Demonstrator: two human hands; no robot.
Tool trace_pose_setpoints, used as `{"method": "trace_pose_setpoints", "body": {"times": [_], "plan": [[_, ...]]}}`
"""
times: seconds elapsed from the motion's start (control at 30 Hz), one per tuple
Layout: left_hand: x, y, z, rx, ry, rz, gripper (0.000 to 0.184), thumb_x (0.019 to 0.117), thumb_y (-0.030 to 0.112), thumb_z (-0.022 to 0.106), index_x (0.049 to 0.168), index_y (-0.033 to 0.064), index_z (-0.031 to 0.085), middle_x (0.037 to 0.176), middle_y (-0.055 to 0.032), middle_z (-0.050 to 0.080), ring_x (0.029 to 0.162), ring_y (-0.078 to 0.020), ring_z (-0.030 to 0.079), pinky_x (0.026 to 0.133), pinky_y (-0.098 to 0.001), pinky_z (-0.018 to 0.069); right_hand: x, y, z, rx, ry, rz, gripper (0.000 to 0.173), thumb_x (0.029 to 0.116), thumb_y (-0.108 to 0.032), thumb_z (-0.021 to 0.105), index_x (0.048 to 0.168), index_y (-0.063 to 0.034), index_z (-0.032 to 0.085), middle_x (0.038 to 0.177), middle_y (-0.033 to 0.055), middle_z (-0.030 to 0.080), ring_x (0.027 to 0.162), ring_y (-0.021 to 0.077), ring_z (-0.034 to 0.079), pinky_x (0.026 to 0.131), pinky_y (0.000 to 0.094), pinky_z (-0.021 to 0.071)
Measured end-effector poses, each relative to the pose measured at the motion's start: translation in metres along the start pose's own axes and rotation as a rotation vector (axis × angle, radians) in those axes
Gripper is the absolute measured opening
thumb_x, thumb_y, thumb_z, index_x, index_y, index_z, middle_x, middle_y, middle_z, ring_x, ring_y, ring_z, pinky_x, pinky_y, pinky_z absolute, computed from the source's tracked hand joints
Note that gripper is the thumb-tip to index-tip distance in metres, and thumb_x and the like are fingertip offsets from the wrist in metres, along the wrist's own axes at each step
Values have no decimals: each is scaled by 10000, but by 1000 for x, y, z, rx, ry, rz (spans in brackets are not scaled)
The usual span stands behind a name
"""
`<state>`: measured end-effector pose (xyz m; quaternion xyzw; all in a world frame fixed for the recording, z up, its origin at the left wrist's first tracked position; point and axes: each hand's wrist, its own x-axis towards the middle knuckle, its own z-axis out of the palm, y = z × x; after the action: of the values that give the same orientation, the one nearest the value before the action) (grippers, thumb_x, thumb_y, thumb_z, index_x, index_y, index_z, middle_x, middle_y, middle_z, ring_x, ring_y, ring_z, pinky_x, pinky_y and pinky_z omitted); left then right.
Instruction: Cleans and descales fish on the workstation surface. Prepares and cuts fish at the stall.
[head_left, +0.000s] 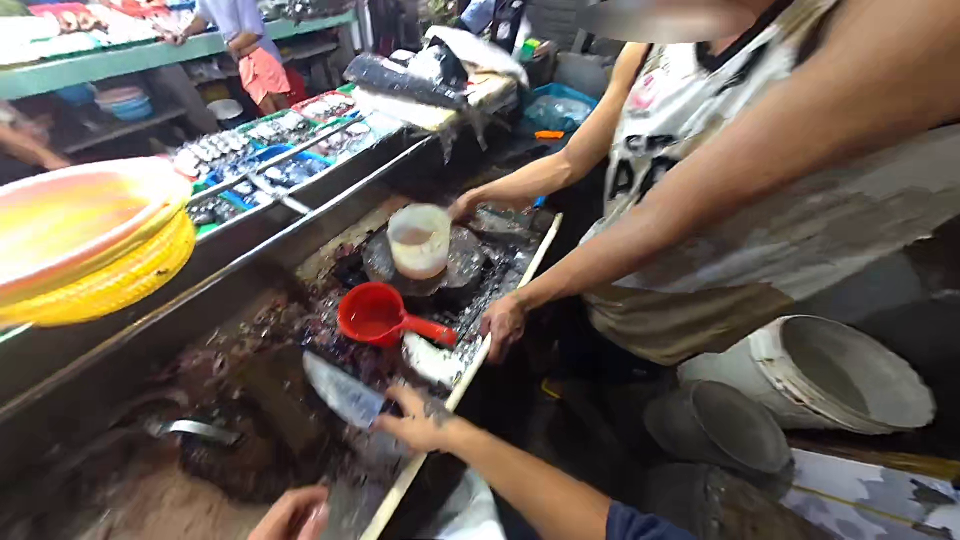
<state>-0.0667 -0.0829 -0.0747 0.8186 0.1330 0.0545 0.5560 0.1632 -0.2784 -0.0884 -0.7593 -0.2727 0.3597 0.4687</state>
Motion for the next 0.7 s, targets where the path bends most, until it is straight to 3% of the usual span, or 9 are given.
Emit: {"method": "trace_pose_setpoints", "body": {"times": [0.03, 0.07, 0.13, 0.2, 0.27, 0.33, 0.43, 0.5, 0.7], "plan": [[-3, -8, 3, -20, 45, 37, 236, 980, 183, 670, 1136, 12, 711, 996, -76, 740, 820, -129, 703, 743, -321, 618, -7, -2, -1, 3, 6, -26, 453, 993, -321, 656, 1312, -1, 623, 1207, 193, 686, 1085, 256, 684, 1002, 467, 548], [-5, -13, 6, -27, 97, 56, 213, 972, 201, 672, 1107, 45, 725, 956, -37, 745, 780, -105, 698, 699, -294, 617, -12, -1, 1, 10, 14, -33, 451, 1000, -311, 643, 1327, -1, 614, 1216, 186, 683, 1085, 246, 687, 1003, 455, 554], [-6, -16, 3, 3, 153, 34, 190, 971, 218, 659, 1069, 73, 732, 925, -1, 738, 760, -76, 687, 682, -269, 608, -20, 1, 5, 44, 19, 1, 463, 1015, -327, 614, 1376, -40, 566, 1133, 140, 698, 902, 205, 713, 816, 422, 617], [-4, -14, 0, 55, 201, -7, 166, 966, 214, 663, 1024, 79, 739, 928, 1, 727, 766, -60, 680, 699, -253, 602, -27, 0, 9, 84, 25, 30, 514, 1020, -344, 605, 1471, -128, 481, 970, 101, 702, 666, 189, 675, 578, 392, 597], [2, -9, 2, 161, 284, 28, 163, 960, 227, 677, 972, 81, 749, 912, -3, 713, 776, -50, 671, 713, -233, 593, -31, 1, 14, 124, 24, -5, 616, 1023, -310, 606, 1583, -229, 361, 908, 86, 693, 553, 182, 621, 473, 369, 555], [15, -1, 8, 346, 360, 144, 216, 978, 294, 669, 970, 103, 769, 961, -14, 726, 920, -91, 684, 852, -294, 590, -30, 0, 18, 141, 1, -24, 627, 1023, -278, 600, 1599, -256, 353, 888, 75, 683, 512, 166, 582, 442, 349, 528], [48, 11, 20, 530, 322, 292, 361, 1030, 425, 564, 1170, 148, 748, 1206, -54, 713, 1216, -206, 634, 1073, -437, 508, -18, 0, 26, 96, -87, -32, 576, 1021, -280, 596, 1573, -242, 433, 1046, 77, 712, 551, 150, 604, 473, 346, 546], [81, 7, 27, 573, 242, 323, 447, 1064, 464, 450, 1266, 167, 715, 1342, -60, 671, 1359, -223, 556, 1186, -459, 409, -5, -2, 31, 36, -168, -34, 564, 1023, -300, 588, 1562, -208, 448, 1036, 75, 712, 568, 145, 614, 498, 342, 556], [151, -18, 32, 735, 44, 5, 676, 1068, 599, 219, 1473, 187, 569, 1624, -15, 432, 1564, -223, 269, 1294, -539, 98, 23, -3, 28, -30, -301, 126, 658, 1035, -345, 597, 1611, -169, 333, 870, 97, 678, 509, 173, 602, 469, 354, 556]]}}
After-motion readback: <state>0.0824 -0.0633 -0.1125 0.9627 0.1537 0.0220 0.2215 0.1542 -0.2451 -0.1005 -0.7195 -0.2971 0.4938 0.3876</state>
